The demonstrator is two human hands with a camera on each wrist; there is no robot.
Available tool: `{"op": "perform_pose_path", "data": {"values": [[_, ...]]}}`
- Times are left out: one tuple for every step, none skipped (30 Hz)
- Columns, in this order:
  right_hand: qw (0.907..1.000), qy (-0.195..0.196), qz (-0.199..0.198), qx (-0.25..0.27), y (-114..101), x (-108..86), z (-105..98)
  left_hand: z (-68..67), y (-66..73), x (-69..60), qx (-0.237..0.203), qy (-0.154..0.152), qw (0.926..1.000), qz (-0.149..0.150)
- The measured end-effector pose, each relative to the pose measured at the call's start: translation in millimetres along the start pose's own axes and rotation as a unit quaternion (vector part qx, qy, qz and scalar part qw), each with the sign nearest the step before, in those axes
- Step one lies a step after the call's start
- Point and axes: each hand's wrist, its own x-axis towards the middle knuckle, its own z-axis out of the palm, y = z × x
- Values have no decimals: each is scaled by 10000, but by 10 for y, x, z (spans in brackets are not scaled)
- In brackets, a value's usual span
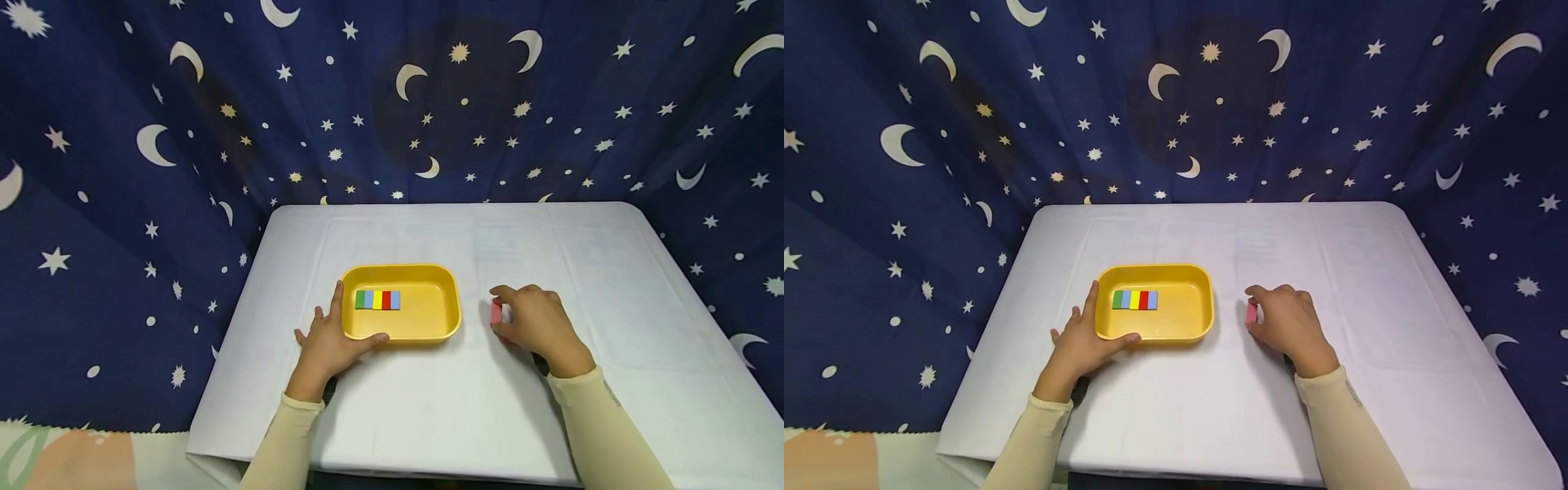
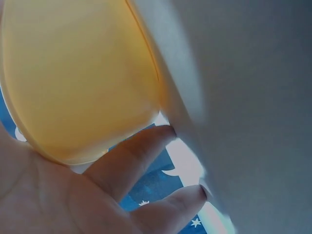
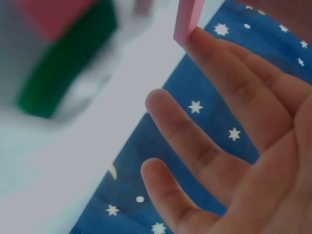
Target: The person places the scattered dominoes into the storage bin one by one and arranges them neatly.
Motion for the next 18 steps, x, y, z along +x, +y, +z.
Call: {"op": "perform_pose_path", "data": {"values": [[10000,6,-2,5,-17,26,-29,1,2,3,1,-15,10000,-8],[10000,7,-1,19,-36,52,-57,3,4,5,-1,-27,10000,-15],[10000,16,-2,24,-58,77,-83,5,3,6,-10,-32,10000,-27],[10000,39,-26,28,-77,102,-106,6,3,8,-37,-30,10000,-32],[9999,72,-63,42,-96,122,-126,7,2,9,-53,-25,10000,-38],[9999,89,-91,38,-113,141,-147,8,0,8,-78,-31,10000,-49],[9998,112,-126,40,-127,161,-163,7,0,5,-101,-35,9999,-60],[9998,135,-149,28,-140,181,-176,6,-1,2,-114,-30,9999,-61],[9997,164,-178,30,-152,200,-188,4,-3,0,-119,-23,9999,-65],[9996,193,-208,28,-164,217,-201,2,-2,-2,-127,-26,9999,-59],[9995,210,-225,33,-175,233,-214,0,-2,-5,-119,-33,9999,-56],[9995,229,-229,28,-185,251,-225,-2,-1,-7,-125,-45,9999,-54],[9994,247,-245,40,-198,268,-241,-4,1,-9,-121,-49,9999,-50],[9993,260,-259,46,-212,283,-259,-6,3,-10,-124,-63,9999,-47],[9992,270,-281,68,-226,299,-278,-8,7,-12,-140,-80,9999,-51],[9991,284,-304,69,-244,320,-296,-10,9,-15,-154,-95,9998,-58],[9990,292,-323,73,-263,342,-315,-12,11,-17,-164,-108,9998,-67],[9989,307,-352,63,-285,365,-334,-13,12,-17,-177,-115,9997,-76]]}}
